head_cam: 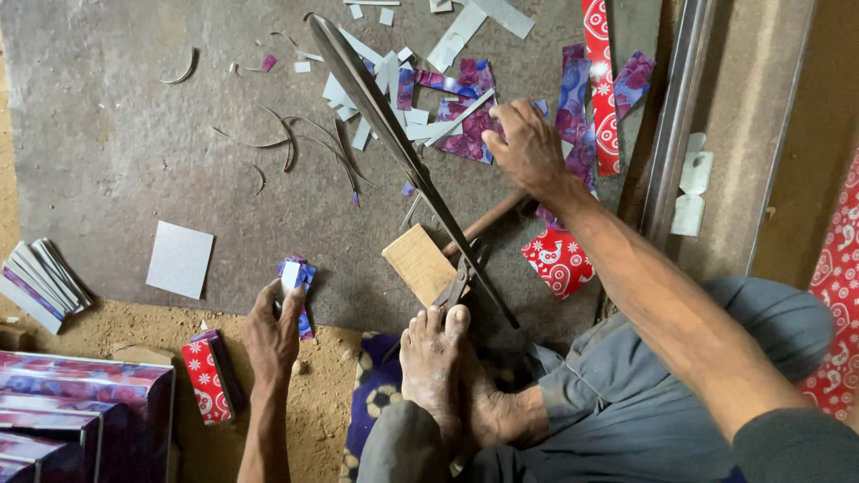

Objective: The person sits on the floor and uses a foot-operated guillotine-style cutter to trim small rectangular pieces of patterned paper. They repeatedly pick up pieces, align them against the cutter's guide, press the lever with their foot to slice, and place the trimmed pieces aside.

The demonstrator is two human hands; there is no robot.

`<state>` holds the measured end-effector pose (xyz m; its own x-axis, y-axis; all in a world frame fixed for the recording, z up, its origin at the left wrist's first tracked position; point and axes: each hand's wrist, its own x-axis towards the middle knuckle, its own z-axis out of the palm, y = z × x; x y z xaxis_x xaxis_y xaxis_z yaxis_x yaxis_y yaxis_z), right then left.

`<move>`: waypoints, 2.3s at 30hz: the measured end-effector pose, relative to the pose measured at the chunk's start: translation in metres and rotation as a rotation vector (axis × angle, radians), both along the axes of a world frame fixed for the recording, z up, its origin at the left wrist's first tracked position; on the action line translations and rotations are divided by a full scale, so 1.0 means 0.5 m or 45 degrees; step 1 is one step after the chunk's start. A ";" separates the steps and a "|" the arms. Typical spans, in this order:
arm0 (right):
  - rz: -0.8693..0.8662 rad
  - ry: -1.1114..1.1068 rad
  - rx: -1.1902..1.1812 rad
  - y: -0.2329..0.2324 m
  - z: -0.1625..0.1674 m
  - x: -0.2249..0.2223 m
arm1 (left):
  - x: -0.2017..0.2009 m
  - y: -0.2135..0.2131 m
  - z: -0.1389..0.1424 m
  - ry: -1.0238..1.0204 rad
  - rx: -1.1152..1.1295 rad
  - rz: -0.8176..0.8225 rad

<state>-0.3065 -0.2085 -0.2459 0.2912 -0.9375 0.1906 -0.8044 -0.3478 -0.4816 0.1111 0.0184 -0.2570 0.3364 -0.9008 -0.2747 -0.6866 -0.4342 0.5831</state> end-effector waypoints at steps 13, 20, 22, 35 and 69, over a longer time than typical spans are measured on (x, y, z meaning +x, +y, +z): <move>-0.006 0.319 0.270 -0.179 -0.008 0.053 | 0.043 0.010 -0.006 -0.255 0.143 0.070; 0.016 0.210 -0.018 -0.173 -0.017 -0.004 | 0.014 0.014 0.008 0.411 -0.191 0.386; 0.152 0.260 0.054 -0.135 -0.029 -0.002 | 0.002 0.002 0.013 0.890 -0.247 0.636; -0.101 0.378 0.400 -0.063 -0.054 0.015 | -0.086 -0.047 0.062 1.118 -0.025 0.395; -0.376 -1.033 0.445 0.349 0.256 0.013 | -0.394 -0.115 0.269 1.618 -0.052 0.007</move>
